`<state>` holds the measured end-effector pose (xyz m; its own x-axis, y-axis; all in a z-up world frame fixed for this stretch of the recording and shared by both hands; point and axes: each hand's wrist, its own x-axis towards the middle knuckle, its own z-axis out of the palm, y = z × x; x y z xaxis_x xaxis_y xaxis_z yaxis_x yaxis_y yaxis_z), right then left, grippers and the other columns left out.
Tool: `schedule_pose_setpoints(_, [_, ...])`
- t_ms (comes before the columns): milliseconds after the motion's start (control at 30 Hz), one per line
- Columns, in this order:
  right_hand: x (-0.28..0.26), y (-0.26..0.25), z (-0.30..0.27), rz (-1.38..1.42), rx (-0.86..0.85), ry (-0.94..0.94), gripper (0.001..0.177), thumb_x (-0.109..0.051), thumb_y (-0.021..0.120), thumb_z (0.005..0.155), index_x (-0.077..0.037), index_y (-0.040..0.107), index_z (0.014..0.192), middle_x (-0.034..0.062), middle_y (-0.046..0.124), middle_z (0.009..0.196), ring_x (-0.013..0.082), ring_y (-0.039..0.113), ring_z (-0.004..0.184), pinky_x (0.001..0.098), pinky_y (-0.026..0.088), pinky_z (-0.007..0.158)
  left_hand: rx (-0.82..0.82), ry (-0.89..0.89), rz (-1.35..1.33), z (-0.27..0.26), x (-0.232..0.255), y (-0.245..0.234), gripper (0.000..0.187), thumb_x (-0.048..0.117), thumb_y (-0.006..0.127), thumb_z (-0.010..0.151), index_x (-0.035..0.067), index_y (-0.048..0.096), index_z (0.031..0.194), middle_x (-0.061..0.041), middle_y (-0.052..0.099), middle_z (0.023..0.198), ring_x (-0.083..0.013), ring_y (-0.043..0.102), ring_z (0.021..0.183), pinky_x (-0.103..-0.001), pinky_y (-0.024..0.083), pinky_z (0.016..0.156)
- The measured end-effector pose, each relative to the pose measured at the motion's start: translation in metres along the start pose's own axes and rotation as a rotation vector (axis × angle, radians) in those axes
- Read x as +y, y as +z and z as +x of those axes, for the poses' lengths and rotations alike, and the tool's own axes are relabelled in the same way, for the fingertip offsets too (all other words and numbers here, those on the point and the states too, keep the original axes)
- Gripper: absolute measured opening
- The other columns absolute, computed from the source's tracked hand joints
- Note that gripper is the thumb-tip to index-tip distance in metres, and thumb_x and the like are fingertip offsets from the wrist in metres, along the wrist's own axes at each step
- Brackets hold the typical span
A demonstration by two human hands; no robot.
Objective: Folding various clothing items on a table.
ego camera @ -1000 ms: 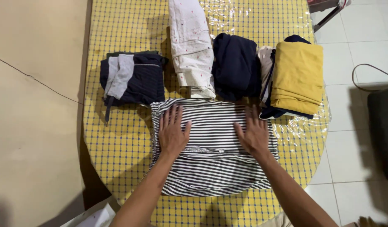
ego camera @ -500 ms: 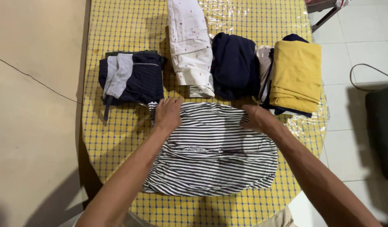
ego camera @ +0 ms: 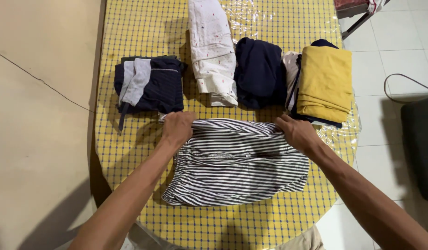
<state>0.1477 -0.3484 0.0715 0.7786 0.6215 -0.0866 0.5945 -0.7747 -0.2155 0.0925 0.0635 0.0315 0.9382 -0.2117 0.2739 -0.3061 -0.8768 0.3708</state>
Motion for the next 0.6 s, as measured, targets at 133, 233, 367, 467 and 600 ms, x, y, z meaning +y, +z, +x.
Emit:
schedule_pose_setpoints(133, [-0.001, -0.001, -0.019, -0.003, 0.036, 0.008, 0.029, 0.001, 0.051, 0.093, -0.008, 0.060, 0.119, 0.0142, 0.065, 0.106, 0.0354, 0.068, 0.080, 0.0460, 0.056, 0.057, -0.029, 0.000, 0.126, -0.016, 0.009, -0.011, 0.014, 0.000, 0.065, 0.072, 0.009, 0.070, 0.082, -0.011, 0.073, 0.081, -0.0353, 0.070, 0.080, -0.051, 0.053, 0.074])
schedule_pose_setpoints(233, [0.015, 0.013, -0.034, -0.049, 0.043, 0.041, 0.017, -0.002, 0.054, 0.094, -0.007, 0.062, 0.107, 0.0134, 0.065, 0.107, 0.0339, 0.066, 0.092, 0.0442, 0.058, 0.068, 0.054, 0.050, 0.102, -0.029, 0.017, -0.017, 0.023, 0.001, 0.063, 0.067, 0.006, 0.070, 0.089, -0.014, 0.072, 0.082, -0.0354, 0.069, 0.077, -0.050, 0.052, 0.072])
schedule_pose_setpoints(367, [0.029, 0.021, -0.047, -0.158, 0.088, 0.026, 0.034, 0.010, 0.056, 0.084, -0.012, 0.070, 0.107, 0.0076, 0.068, 0.121, 0.0283, 0.066, 0.108, 0.0418, 0.060, 0.081, -0.016, -0.008, 0.136, -0.047, 0.027, -0.014, 0.021, -0.002, 0.061, 0.077, 0.005, 0.069, 0.095, -0.014, 0.071, 0.081, -0.0334, 0.070, 0.076, -0.050, 0.051, 0.066])
schedule_pose_setpoints(467, [0.032, 0.022, -0.054, -0.158, 0.076, 0.068, 0.039, 0.014, 0.056, 0.084, -0.011, 0.073, 0.109, 0.0080, 0.068, 0.126, 0.0282, 0.066, 0.108, 0.0400, 0.061, 0.084, -0.067, -0.025, 0.104, -0.064, 0.034, -0.001, 0.024, -0.004, 0.059, 0.079, 0.004, 0.067, 0.100, -0.014, 0.071, 0.084, -0.0324, 0.070, 0.076, -0.048, 0.052, 0.061])
schedule_pose_setpoints(600, [0.036, 0.032, -0.066, -0.209, 0.127, 0.022, 0.038, 0.012, 0.059, 0.074, -0.010, 0.074, 0.101, 0.0112, 0.070, 0.124, 0.0295, 0.065, 0.107, 0.0391, 0.060, 0.085, -0.086, 0.006, 0.114, -0.080, 0.042, 0.004, 0.027, -0.001, 0.062, 0.079, 0.005, 0.066, 0.105, -0.013, 0.069, 0.084, -0.0302, 0.069, 0.073, -0.045, 0.052, 0.058])
